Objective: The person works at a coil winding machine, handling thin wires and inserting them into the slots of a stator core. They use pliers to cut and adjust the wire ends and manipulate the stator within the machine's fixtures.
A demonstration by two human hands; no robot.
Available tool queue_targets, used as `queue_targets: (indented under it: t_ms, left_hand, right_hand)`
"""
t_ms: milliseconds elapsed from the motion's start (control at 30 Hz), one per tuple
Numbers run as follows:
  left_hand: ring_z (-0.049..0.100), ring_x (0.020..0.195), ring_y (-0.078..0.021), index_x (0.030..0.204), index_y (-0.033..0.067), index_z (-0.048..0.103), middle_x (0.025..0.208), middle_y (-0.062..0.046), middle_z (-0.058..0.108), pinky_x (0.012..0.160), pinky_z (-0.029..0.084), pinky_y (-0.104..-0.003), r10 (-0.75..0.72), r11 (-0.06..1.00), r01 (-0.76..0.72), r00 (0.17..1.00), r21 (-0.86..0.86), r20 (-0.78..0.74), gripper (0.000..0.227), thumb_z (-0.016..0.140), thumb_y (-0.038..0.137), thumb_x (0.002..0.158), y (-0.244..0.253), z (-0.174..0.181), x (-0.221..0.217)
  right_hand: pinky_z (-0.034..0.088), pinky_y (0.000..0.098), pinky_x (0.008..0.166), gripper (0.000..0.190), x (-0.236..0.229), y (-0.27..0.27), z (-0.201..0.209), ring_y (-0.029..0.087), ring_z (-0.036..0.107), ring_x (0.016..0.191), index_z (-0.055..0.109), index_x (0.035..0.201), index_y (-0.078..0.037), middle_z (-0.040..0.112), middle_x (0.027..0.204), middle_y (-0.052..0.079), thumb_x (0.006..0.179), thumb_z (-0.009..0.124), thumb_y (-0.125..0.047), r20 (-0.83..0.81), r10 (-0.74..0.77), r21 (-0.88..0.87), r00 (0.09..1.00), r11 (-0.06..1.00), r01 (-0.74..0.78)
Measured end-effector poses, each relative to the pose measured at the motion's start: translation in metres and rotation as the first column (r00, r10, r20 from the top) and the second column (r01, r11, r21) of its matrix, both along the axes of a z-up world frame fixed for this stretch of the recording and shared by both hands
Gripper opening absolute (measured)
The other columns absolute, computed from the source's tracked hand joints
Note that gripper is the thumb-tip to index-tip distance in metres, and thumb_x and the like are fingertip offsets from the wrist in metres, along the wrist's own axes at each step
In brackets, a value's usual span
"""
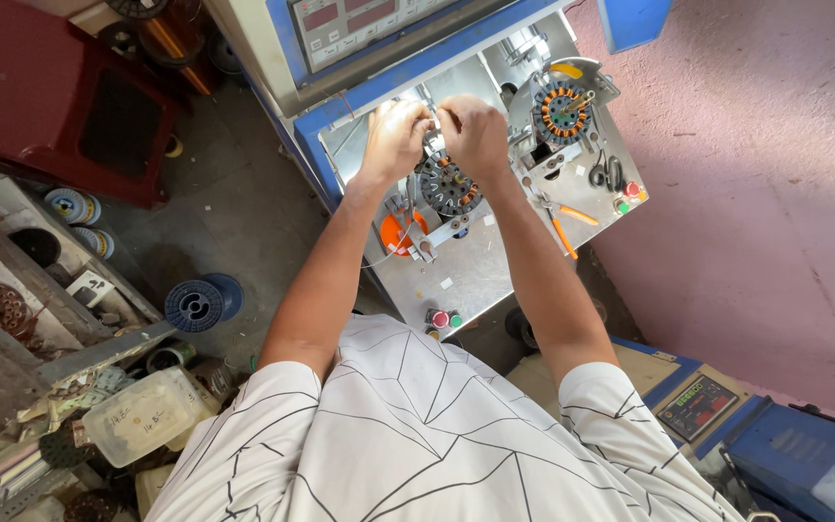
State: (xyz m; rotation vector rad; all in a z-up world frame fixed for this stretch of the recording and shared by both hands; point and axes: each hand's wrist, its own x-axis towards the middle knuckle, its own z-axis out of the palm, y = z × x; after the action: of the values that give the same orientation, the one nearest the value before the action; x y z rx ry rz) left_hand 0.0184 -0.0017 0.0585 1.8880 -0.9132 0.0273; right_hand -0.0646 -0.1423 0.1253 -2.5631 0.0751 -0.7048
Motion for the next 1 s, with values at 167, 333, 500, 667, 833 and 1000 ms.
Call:
queue_targets:
  t_ms: [167, 333, 500, 667, 833, 1000]
  left_hand:
    - [0.058, 0.101, -0.0348, 0.094, 0.0101, 0.071, 0.097, -0.009, 0.069, 0.088, 0.043, -0.048, -0.003, 0.999, 0.002, 0.999, -0.032, -0.043, 0.007, 0.066, 0.014, 0.094, -0.001, 0.005, 0.001]
    - [0.061, 0.098, -0.0331, 0.094, 0.0082, 0.071, 0.095, -0.009, 0.070, 0.088, 0.045, -0.047, -0.019, 0.998, 0.013, 0.995, -0.054, -0.102, 0.007, 0.069, 0.015, 0.094, 0.000, 0.011, 0.000]
    - [0.065, 0.092, -0.0328, 0.088, 0.0036, 0.070, 0.091, -0.013, 0.070, 0.085, 0.050, -0.044, -0.037, 0.997, 0.030, 0.995, -0.072, -0.096, 0.011, 0.071, 0.014, 0.092, -0.001, 0.015, 0.003]
    - [0.073, 0.074, -0.0255, 0.091, 0.0059, 0.076, 0.083, -0.012, 0.075, 0.070, 0.055, -0.037, 0.067, 0.993, -0.093, 0.953, -0.076, -0.295, 0.017, 0.070, 0.021, 0.088, -0.006, 0.017, 0.002]
    - [0.071, 0.065, -0.0251, 0.089, 0.0081, 0.078, 0.075, -0.014, 0.073, 0.063, 0.055, -0.036, 0.182, 0.983, -0.171, 0.937, 0.064, -0.298, 0.021, 0.068, 0.026, 0.084, -0.012, 0.016, 0.004]
    - [0.067, 0.069, -0.0312, 0.085, 0.0080, 0.077, 0.079, -0.016, 0.070, 0.063, 0.052, -0.040, 0.029, 0.994, -0.014, 0.989, 0.108, -0.142, 0.017, 0.070, 0.023, 0.083, -0.006, 0.019, 0.009]
  right_hand:
    - [0.053, 0.0319, 0.057, 0.006, 0.012, -0.005, -0.008, 0.021, 0.071, 0.064, 0.075, 0.090, -0.001, 0.071, 0.077, 0.011, 0.089, 0.071, -0.005, -0.027, 0.020, 0.214, 0.999, 0.977, -0.014]
    - [0.055, 0.0277, 0.057, 0.007, 0.016, -0.013, -0.018, 0.015, 0.073, 0.064, 0.077, 0.091, 0.000, 0.074, 0.076, 0.010, 0.090, 0.072, -0.005, -0.053, 0.032, 0.265, 0.998, 0.964, -0.016]
    - [0.057, 0.0250, 0.058, 0.009, 0.015, -0.017, -0.024, 0.011, 0.074, 0.066, 0.076, 0.092, 0.001, 0.076, 0.075, 0.009, 0.091, 0.071, -0.006, -0.064, 0.039, 0.376, 0.997, 0.927, -0.012]
    - [0.052, 0.0286, 0.056, 0.007, 0.011, -0.009, -0.026, 0.014, 0.069, 0.062, 0.076, 0.090, 0.001, 0.073, 0.072, 0.010, 0.090, 0.074, -0.006, -0.093, -0.024, 0.385, 0.995, 0.921, 0.058]
    - [0.053, 0.0366, 0.061, 0.008, 0.001, -0.001, -0.015, 0.027, 0.069, 0.070, 0.074, 0.091, -0.002, 0.071, 0.083, 0.012, 0.086, 0.070, -0.006, -0.014, 0.040, 0.065, 0.999, 0.997, -0.039]
    - [0.052, 0.0422, 0.063, 0.006, 0.005, -0.012, -0.008, 0.032, 0.068, 0.073, 0.073, 0.089, -0.004, 0.069, 0.080, 0.013, 0.089, 0.070, -0.009, -0.104, 0.096, -0.092, 0.990, 0.990, -0.106]
